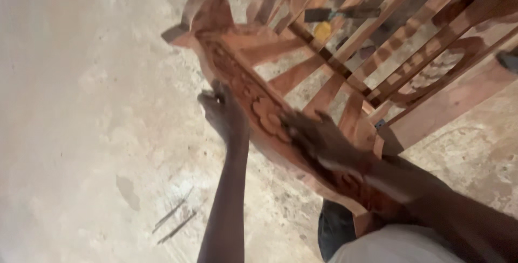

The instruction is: The person sands the carved wooden backrest of a chair with a piece of sandpaper, moving their hand across the floral patterns.

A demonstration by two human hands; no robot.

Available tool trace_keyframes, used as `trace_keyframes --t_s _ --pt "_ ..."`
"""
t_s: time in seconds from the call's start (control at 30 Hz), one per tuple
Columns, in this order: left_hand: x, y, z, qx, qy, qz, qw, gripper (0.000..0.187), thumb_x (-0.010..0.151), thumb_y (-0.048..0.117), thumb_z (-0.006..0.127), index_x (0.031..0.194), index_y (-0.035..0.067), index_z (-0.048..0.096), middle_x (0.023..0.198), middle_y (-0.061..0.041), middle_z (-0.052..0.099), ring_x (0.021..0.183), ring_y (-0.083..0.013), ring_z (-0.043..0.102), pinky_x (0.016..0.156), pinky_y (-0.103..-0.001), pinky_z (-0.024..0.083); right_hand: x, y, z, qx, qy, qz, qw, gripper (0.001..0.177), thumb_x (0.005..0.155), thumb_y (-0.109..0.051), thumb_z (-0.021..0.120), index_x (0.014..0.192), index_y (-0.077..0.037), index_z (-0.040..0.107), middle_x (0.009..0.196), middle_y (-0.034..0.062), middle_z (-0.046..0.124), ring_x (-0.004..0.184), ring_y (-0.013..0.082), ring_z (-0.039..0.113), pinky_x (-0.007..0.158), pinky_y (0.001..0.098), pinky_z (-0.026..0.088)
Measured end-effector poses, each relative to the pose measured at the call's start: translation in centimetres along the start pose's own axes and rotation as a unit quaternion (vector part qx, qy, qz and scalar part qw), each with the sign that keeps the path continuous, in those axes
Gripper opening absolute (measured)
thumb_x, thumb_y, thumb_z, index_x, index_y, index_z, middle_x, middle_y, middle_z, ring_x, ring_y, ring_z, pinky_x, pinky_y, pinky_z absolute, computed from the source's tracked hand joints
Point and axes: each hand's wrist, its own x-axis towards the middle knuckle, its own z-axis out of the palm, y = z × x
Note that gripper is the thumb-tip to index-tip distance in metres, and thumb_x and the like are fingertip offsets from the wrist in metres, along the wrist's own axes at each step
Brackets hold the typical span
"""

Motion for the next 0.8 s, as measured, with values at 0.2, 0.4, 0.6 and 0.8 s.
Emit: trace_keyframes --t_s 0.2,0.4,0.6,0.8 --pt "-0.4 0.5 -0.3 0.014 -0.018 -0.045 0.999 0.036 0.101 0.033 0.061 0.098 0.001 0.045 0.086 -0.017 0.060 0.076 -0.0270 0.061 0.069 -0.048 0.051 2.9 0.9 1.1 -0.002 0.042 0.009 0.999 0.049 0.111 -0.034 0.036 0.158 -0.020 0.041 0.153 0.0045 0.054 0.138 0.0286 0.054 0.125 0.0545 0.025" --pt "-0.2 0.5 -0.3 -0.003 -0.011 -0.024 1.000 0.041 0.099 0.038 0.060 0.096 0.001 0.043 0.084 -0.018 0.061 0.074 -0.0282 0.061 0.067 -0.048 0.051 0.2 -0.2 -0.4 -0.013 0.061 -0.054 0.997 0.049 0.110 -0.031 0.038 0.157 -0.020 0.042 0.157 0.0072 0.051 0.138 0.0324 0.054 0.119 0.0538 0.022" --pt "-0.4 0.1 -0.3 0.024 -0.010 -0.026 0.999 0.040 0.101 0.039 0.060 0.097 0.002 0.045 0.085 -0.017 0.061 0.078 -0.0308 0.063 0.070 -0.048 0.049 2.9 0.4 -0.5 0.019 -0.002 0.006 1.000 0.051 0.108 -0.036 0.037 0.157 -0.025 0.042 0.162 -0.0011 0.044 0.148 0.0210 0.040 0.124 0.0541 0.019" --pt "-0.5 -0.6 -0.4 0.019 0.013 -0.010 1.000 0.042 0.098 0.038 0.064 0.095 0.001 0.045 0.083 -0.018 0.063 0.076 -0.0334 0.063 0.069 -0.049 0.050 4.3 1.5 0.2 -0.005 0.029 -0.045 0.999 0.052 0.108 -0.039 0.038 0.157 -0.021 0.043 0.164 0.0008 0.042 0.153 0.0233 0.033 0.123 0.0552 0.016"
